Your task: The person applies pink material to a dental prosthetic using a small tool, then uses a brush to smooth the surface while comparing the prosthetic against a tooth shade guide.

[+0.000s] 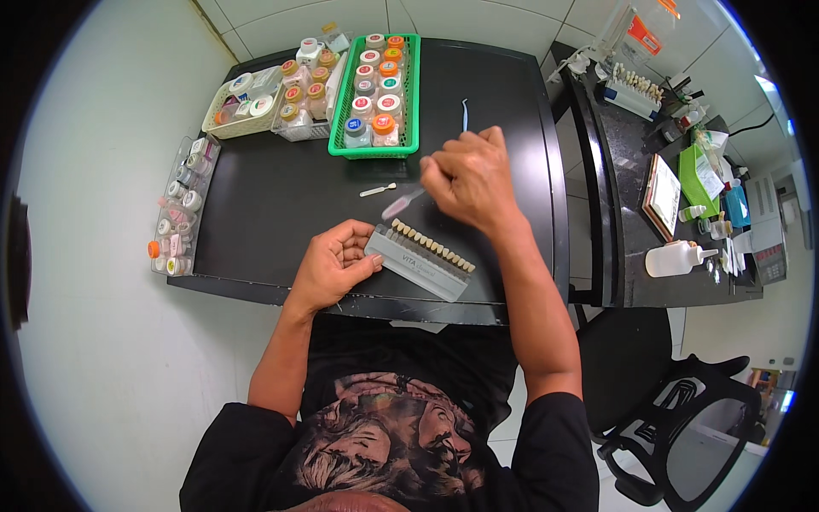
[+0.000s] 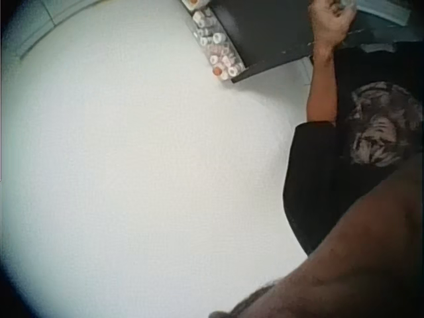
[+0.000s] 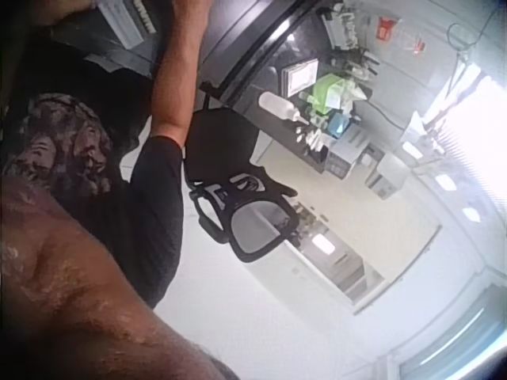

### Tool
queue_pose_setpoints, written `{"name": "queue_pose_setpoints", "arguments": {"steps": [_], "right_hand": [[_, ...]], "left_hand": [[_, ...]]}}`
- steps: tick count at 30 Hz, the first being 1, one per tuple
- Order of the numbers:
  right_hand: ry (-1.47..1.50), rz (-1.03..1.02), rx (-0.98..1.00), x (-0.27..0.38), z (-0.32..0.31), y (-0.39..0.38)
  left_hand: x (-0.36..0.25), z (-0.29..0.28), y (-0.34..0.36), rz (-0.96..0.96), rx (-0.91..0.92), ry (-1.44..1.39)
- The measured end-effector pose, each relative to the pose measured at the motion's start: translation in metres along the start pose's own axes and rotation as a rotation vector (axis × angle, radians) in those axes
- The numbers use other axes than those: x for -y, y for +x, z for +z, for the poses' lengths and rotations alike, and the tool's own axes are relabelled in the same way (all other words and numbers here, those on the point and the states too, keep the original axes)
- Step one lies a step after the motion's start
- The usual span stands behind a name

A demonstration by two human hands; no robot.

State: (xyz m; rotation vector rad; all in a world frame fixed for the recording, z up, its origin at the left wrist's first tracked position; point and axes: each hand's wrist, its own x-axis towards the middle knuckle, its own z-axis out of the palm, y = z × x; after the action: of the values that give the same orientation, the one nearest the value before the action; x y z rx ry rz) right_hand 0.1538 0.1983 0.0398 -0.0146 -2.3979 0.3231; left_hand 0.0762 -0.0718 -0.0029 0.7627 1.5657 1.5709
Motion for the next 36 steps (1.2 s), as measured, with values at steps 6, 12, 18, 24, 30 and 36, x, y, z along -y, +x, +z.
{"name": "queue_pose_setpoints", "arguments": {"steps": [6,12,18,24,30,36], "right_hand": [[-0.099,0.016,0.006,-0.003,0.009,-0.004],[0.075,0.233,0.119,-0.003,-0.005,-0.008],[0.384,0.324,0.251,0.01,0.028,-0.01],[0.193,0.279,0.364,0.019,0.042,-0.001],[0.18,0.271,0.398,0.02,0.037,-0.001],[0.214,0.245,0.397,0.01,0.01,-0.012]], "left_hand": [[-0.001,0.001,0.003,0.044,0.0,-0.006],[0.001,0.002,-0.004,0.085,-0.035,0.012],[-0.001,0.001,-0.002,0.031,0.008,0.042],[-0.007,0.003,-0.002,0.017,-0.008,0.017],[-0.006,0.002,-0.001,0.022,-0.002,0.018],[0.002,0.003,0.0,0.065,-0.034,-0.009]]}}
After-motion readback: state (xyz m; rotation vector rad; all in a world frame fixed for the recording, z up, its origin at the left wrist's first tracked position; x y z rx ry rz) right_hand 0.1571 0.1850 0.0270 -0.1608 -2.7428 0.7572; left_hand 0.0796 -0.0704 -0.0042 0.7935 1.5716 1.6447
